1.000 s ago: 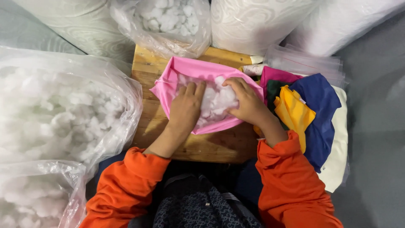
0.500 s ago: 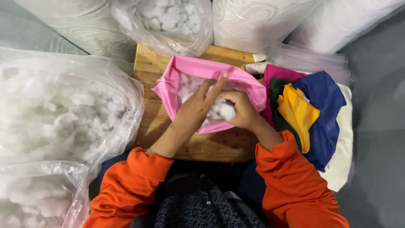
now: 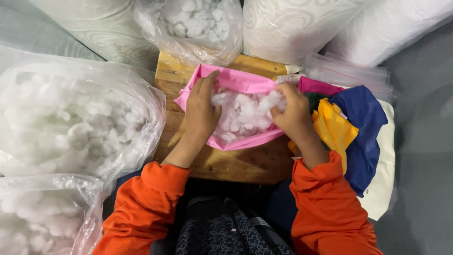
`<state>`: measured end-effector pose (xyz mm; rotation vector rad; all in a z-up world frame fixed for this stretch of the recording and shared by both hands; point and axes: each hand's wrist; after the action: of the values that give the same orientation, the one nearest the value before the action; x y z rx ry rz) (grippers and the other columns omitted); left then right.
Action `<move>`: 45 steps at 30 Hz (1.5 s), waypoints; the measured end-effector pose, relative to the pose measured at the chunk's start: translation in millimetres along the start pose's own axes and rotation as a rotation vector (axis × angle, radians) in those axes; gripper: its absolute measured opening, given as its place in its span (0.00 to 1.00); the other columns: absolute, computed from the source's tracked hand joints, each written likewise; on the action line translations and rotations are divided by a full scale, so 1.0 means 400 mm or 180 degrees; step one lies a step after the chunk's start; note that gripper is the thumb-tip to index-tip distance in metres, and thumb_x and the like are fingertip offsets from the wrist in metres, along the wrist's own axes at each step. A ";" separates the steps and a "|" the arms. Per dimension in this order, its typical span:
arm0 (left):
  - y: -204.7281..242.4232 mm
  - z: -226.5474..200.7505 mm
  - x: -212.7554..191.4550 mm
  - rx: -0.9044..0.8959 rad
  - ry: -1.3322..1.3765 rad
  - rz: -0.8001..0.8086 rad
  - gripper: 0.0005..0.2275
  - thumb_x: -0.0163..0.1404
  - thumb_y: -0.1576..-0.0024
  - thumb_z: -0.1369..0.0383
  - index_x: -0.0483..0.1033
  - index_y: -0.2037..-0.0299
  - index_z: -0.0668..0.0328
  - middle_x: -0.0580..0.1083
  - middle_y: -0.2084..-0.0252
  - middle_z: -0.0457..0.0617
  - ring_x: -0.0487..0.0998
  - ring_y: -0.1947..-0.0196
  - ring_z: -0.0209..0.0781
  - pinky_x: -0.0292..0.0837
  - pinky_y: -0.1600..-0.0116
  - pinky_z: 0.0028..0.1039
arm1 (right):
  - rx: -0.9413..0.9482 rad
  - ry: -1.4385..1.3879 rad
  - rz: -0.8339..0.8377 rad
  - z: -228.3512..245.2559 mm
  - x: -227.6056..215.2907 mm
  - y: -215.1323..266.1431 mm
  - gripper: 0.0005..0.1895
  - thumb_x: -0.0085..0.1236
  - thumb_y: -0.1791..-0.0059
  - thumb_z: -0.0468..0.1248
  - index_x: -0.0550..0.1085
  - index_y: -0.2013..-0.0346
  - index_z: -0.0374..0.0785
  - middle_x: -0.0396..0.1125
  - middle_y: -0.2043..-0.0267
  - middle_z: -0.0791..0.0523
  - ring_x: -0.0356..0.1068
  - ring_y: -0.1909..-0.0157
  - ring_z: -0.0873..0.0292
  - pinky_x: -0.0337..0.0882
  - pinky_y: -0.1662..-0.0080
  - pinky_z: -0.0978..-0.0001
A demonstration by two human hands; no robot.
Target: A person is filling a pink fabric pillowcase with white polyester fiberfill stuffing from a large bag.
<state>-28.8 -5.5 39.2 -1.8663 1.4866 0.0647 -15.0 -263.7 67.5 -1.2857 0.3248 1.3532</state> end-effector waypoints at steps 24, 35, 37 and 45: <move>-0.027 -0.024 0.004 -0.0829 0.2421 -0.1144 0.15 0.33 0.29 0.63 0.72 0.51 0.63 0.76 0.71 0.54 0.69 0.82 0.33 0.62 0.77 0.20 | -0.0333 0.0275 0.0713 -0.024 0.075 0.007 0.02 0.59 0.49 0.38 0.74 0.63 0.46 0.66 0.68 0.57 0.72 0.62 0.50 0.73 0.58 0.59; 0.068 0.068 0.149 0.1142 -0.0893 0.1293 0.19 0.46 0.46 0.70 0.72 0.43 0.53 0.73 0.46 0.52 0.70 0.40 0.55 0.63 0.39 0.43 | -0.0366 -0.0471 0.1473 -0.056 0.097 0.034 0.15 0.67 0.57 0.34 0.77 0.57 0.38 0.70 0.52 0.49 0.71 0.44 0.44 0.69 0.42 0.51; 0.077 0.131 0.167 0.1135 -0.1408 0.1691 0.14 0.47 0.45 0.66 0.79 0.50 0.48 0.78 0.52 0.46 0.74 0.42 0.48 0.67 0.43 0.40 | -0.0750 -0.0444 0.1647 0.015 0.094 0.021 0.20 0.67 0.57 0.36 0.76 0.52 0.30 0.69 0.45 0.41 0.66 0.37 0.36 0.64 0.35 0.44; 0.075 0.337 0.160 -0.0534 -0.2740 0.1643 0.08 0.50 0.49 0.68 0.84 0.69 0.55 0.78 0.74 0.48 0.80 0.73 0.54 0.66 0.74 0.40 | 0.0635 0.1512 0.2798 -0.014 0.106 0.015 0.16 0.60 0.53 0.53 0.83 0.62 0.47 0.77 0.59 0.53 0.75 0.47 0.47 0.57 0.36 0.39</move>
<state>18.8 16.2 -103.5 -1.2381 1.2875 1.1124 -5.0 -247.7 28.8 -1.3320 1.4468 1.6391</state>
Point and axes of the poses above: each hand's wrist, its own y-axis away from the middle knuckle, its own x-axis out of the palm, z = x × y
